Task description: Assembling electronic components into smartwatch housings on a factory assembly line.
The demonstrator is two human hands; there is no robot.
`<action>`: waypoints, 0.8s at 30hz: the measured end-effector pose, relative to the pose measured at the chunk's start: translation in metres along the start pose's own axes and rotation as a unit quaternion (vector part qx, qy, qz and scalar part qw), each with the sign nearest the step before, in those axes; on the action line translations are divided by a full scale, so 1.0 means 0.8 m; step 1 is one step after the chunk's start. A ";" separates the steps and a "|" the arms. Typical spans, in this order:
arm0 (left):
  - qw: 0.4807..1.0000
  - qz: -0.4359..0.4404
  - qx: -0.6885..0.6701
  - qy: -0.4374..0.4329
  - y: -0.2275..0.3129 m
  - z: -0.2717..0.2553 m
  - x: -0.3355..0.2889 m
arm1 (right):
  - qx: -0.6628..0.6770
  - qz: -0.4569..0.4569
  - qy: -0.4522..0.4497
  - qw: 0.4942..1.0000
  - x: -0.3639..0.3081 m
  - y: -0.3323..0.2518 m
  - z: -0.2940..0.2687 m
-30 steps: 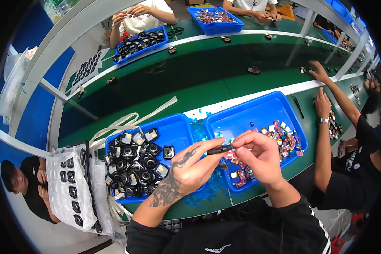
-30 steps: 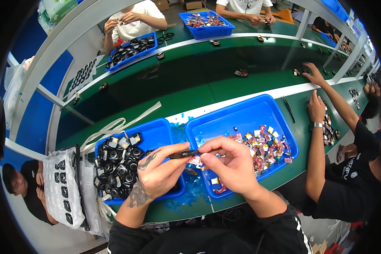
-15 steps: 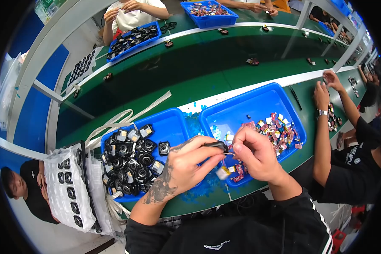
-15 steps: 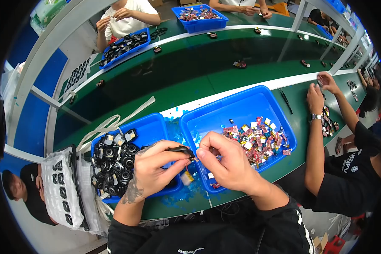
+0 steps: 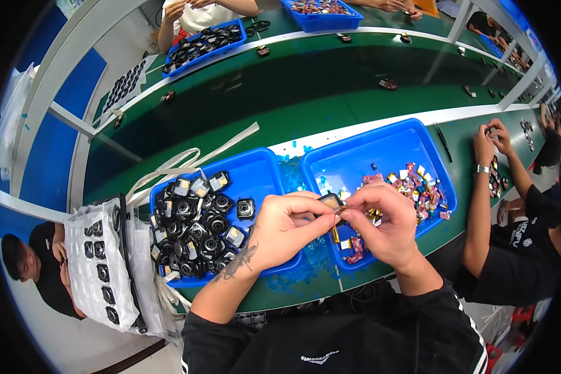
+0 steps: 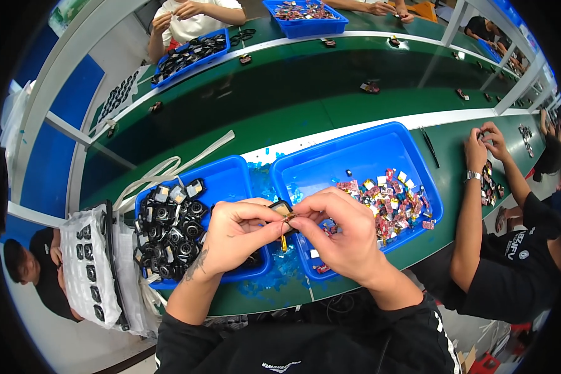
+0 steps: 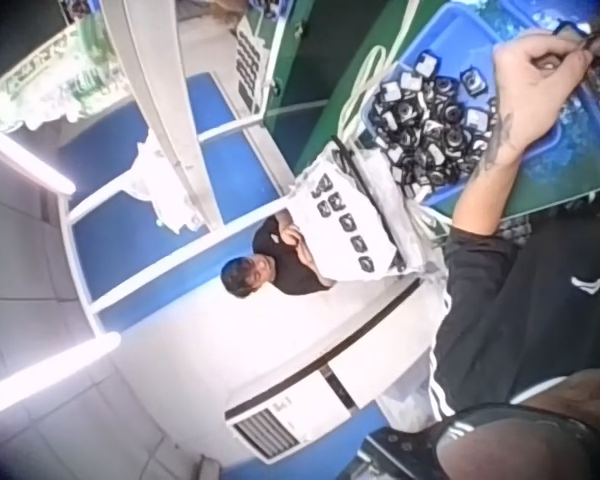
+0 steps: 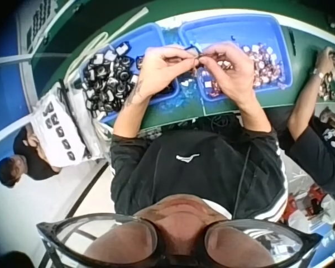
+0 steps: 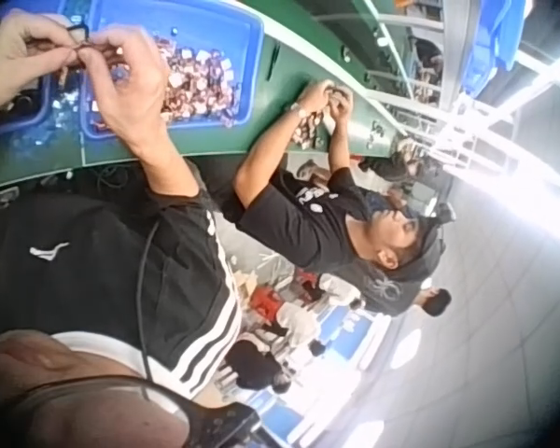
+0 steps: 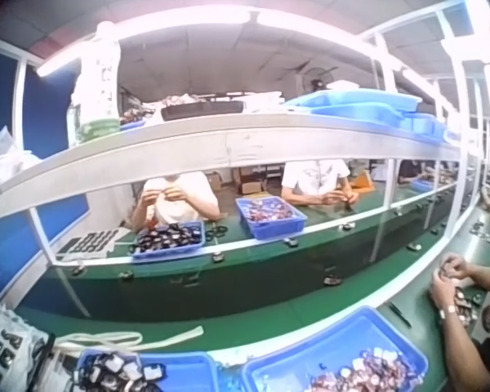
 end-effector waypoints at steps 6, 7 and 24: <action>1.000 -0.006 -0.012 0.005 0.004 0.007 0.003 | 0.244 0.134 0.000 0.960 -0.006 0.022 0.001; 1.000 -0.004 0.005 0.007 0.005 0.005 0.002 | 0.221 0.121 -0.003 0.968 -0.004 0.021 0.002; 0.993 0.087 0.081 0.025 0.010 0.004 0.001 | -0.013 0.064 -0.013 0.998 0.009 0.002 0.009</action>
Point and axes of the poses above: each hand's wrist, its own x-axis towards the middle knuckle, its own z-axis out of the palm, y = z × x, the point moved 5 cm from there along x, towards the middle knuckle, and after that the axes turned 10 degrees about z, right-handed, at the moved point
